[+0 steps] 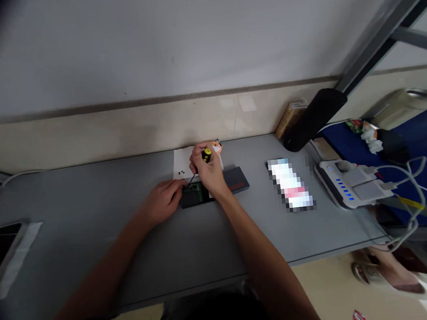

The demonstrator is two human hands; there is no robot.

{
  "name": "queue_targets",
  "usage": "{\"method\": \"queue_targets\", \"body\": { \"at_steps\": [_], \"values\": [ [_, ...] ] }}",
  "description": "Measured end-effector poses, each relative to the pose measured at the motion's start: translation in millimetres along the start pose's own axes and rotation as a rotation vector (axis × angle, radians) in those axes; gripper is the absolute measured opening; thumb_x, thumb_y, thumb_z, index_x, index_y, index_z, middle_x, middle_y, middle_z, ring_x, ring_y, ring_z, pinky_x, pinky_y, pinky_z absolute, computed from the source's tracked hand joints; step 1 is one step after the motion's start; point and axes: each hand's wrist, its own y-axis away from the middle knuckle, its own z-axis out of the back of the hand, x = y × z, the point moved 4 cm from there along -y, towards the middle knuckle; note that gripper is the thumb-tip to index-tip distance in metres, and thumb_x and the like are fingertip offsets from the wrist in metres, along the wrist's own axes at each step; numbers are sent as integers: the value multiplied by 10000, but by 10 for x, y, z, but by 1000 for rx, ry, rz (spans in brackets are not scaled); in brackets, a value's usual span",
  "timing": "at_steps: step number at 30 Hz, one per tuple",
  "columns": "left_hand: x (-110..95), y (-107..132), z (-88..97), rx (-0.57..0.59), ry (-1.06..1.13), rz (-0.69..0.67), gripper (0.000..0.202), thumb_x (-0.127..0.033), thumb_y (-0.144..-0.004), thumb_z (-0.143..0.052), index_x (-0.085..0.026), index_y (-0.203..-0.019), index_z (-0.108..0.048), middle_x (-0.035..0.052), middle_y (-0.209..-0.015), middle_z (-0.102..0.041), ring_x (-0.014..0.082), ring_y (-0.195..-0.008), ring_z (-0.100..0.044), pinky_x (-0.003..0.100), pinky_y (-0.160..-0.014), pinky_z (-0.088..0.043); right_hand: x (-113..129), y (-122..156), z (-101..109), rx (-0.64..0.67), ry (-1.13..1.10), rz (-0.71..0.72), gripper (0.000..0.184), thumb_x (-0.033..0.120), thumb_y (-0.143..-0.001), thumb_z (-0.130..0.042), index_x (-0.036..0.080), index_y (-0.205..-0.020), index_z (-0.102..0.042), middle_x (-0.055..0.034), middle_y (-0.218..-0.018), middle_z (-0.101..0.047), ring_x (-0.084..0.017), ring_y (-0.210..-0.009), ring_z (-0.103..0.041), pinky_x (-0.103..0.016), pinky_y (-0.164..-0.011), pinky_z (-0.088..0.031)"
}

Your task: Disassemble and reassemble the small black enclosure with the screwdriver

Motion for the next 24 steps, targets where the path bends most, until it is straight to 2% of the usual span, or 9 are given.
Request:
{"method": "queue_targets", "body": {
  "at_steps": [3,7,9,11,14,17,20,22,24],
  "values": [
    [-4,-2,5,2,12,6,316,-147,-979,-403,-218,-1143,-663,80,-1102,-769,242,-1045,-721,427,-982,-564,23,6,-28,12,-43,-53,561,818,-877,-442,270,-919,-552,37,-695,-463,-123,-583,-489,-295,-563,-455],
    [-43,11,53,-15,31,-10,287,-182,-1000,-408,-212,-1136,-659,82,-1091,-764,247,-1027,-720,433,-960,-571,16,30,-8,21,-80,-85,509,719,-748,-727,273,-898,-532,21,-851,-559,-135,-721,-621,-299,-677,-533],
    [-71,20,76,-11,32,-28,279,-205,-1018,-403,-207,-1147,-650,84,-1095,-761,249,-1027,-720,435,-960,-569,-7,31,24,22,-37,-65,529,680,-732,-765,276,-866,-450,48,-822,-548,-114,-643,-601,-286,-634,-522],
    [-93,23,91,1,16,-34,283,-220,-1033,-391,-203,-1151,-647,87,-1091,-760,252,-1026,-721,435,-966,-563,-22,25,58,5,61,-6,523,663,-776,-735,277,-839,-387,72,-759,-510,-89,-550,-532,-265,-561,-480],
    [-116,17,112,20,-17,-25,290,-230,-1047,-382,-191,-1146,-651,93,-1076,-759,254,-1012,-724,431,-965,-559,22,46,70,-36,238,113,456,649,-827,-693,275,-872,-435,69,-749,-504,-88,-552,-515,-261,-540,-456],
    [-146,14,153,36,-37,-22,298,-257,-1061,-383,-191,-1152,-659,95,-1088,-758,260,-1031,-720,439,-976,-554,239,139,14,-4,342,227,345,600,-920,-610,267,-946,-524,42,-773,-556,-113,-633,-599,-285,-609,-487],
    [-165,41,201,60,-39,-11,310,-327,-1071,-410,-199,-1198,-662,101,-1134,-748,275,-1082,-708,458,-1001,-544,654,289,24,21,410,373,197,457,-1030,-485,277,-1035,-567,20,-762,-608,-144,-685,-641,-321,-685,-524],
    [-161,75,232,60,-29,10,344,-404,-1051,-485,-207,-1294,-629,122,-1249,-714,296,-1151,-686,476,-1031,-529,914,372,106,57,607,454,160,387,-1023,-518,273,-1062,-624,-21,-870,-681,-163,-743,-666,-338,-715,-536],
    [-153,111,257,52,-4,22,484,-472,-984,-618,-230,-1400,-565,144,-1384,-646,323,-1241,-643,485,-1063,-509,995,408,239,228,899,393,158,348,-993,-574,273,-1070,-691,-60,-1026,-749,-221,-936,-717,-373,-817,-554]
  ]
}}
